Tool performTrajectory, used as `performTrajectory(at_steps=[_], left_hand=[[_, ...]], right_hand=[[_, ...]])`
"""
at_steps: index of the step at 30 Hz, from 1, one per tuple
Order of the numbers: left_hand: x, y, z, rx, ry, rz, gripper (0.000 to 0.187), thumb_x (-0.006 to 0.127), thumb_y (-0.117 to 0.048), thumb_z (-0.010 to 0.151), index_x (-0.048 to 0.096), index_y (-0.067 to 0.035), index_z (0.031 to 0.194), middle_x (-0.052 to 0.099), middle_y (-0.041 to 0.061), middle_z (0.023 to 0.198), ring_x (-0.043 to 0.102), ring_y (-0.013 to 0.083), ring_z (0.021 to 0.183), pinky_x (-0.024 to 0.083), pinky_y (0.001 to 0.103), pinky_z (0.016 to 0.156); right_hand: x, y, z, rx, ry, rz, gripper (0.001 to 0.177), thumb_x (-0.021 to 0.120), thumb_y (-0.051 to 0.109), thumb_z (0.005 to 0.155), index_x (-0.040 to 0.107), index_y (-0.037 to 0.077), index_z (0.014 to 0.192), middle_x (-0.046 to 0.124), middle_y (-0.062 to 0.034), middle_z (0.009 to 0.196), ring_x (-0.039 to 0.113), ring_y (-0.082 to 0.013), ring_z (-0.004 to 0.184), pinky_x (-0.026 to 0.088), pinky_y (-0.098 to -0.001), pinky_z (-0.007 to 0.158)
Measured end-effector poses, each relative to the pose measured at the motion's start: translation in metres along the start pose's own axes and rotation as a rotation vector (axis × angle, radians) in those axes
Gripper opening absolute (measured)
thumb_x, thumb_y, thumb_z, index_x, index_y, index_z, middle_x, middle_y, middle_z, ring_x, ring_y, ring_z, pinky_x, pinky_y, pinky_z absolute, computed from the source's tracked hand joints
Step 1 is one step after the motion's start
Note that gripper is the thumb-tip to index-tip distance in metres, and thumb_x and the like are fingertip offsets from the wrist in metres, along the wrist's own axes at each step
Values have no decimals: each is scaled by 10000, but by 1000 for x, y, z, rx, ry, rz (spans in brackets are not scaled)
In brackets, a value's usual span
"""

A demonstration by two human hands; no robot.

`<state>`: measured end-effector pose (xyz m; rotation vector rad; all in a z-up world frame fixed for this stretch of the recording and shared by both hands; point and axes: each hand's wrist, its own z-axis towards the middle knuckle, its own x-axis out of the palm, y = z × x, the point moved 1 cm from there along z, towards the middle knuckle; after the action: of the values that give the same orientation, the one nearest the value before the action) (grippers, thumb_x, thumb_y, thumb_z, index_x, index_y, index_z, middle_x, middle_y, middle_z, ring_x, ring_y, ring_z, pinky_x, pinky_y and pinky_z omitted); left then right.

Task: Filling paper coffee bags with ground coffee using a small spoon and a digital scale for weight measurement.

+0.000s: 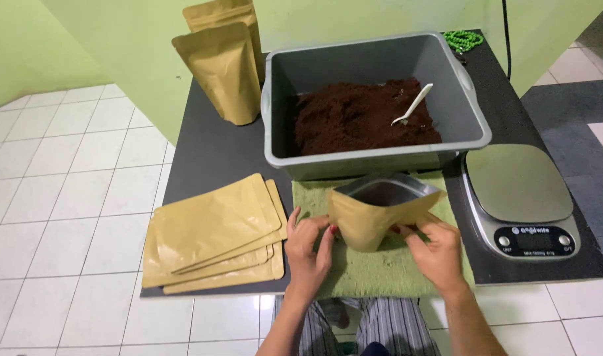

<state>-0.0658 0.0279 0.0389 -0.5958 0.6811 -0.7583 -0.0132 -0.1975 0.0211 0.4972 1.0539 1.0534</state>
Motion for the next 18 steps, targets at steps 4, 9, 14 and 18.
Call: performTrajectory(at_steps=[4, 9, 14, 18], left_hand=[[5, 10, -7, 2, -47, -100, 53, 694, -78, 953, 742, -78, 931, 746, 60, 831, 752, 304, 893, 337, 637, 1122], [-6, -7, -10, -28, -34, -190, 107, 694, -112, 970, 754, -90, 1056, 764, 71, 901, 746, 323, 956, 333, 639, 1128], [-7, -3, -11, -41, -30, -233, 126, 730, -124, 948, 768, -111, 1067, 781, 57, 936, 751, 304, 976, 329, 636, 1131], [-7, -6, 4, -51, -16, -310, 105, 746, -141, 949, 770, -112, 1047, 784, 67, 941, 749, 302, 975, 346, 636, 1137]], right_hand=[[-7, 53, 7, -101, -70, 114, 263, 717, -64, 843, 654, 76, 629, 556, -5, 545, 465, -151, 507, 436, -278, 535], [-25, 32, -6, -153, -27, 153, 80, 783, 77, 865, 752, 36, 926, 720, -111, 797, 662, -202, 724, 540, -363, 706], [-37, 48, -10, -134, -40, 154, 121, 732, 81, 934, 721, -16, 1004, 710, -182, 860, 659, -281, 780, 532, -413, 786], [-36, 53, -2, -203, -79, 167, 74, 728, 49, 974, 704, -21, 967, 683, -170, 833, 649, -266, 789, 522, -403, 799]])
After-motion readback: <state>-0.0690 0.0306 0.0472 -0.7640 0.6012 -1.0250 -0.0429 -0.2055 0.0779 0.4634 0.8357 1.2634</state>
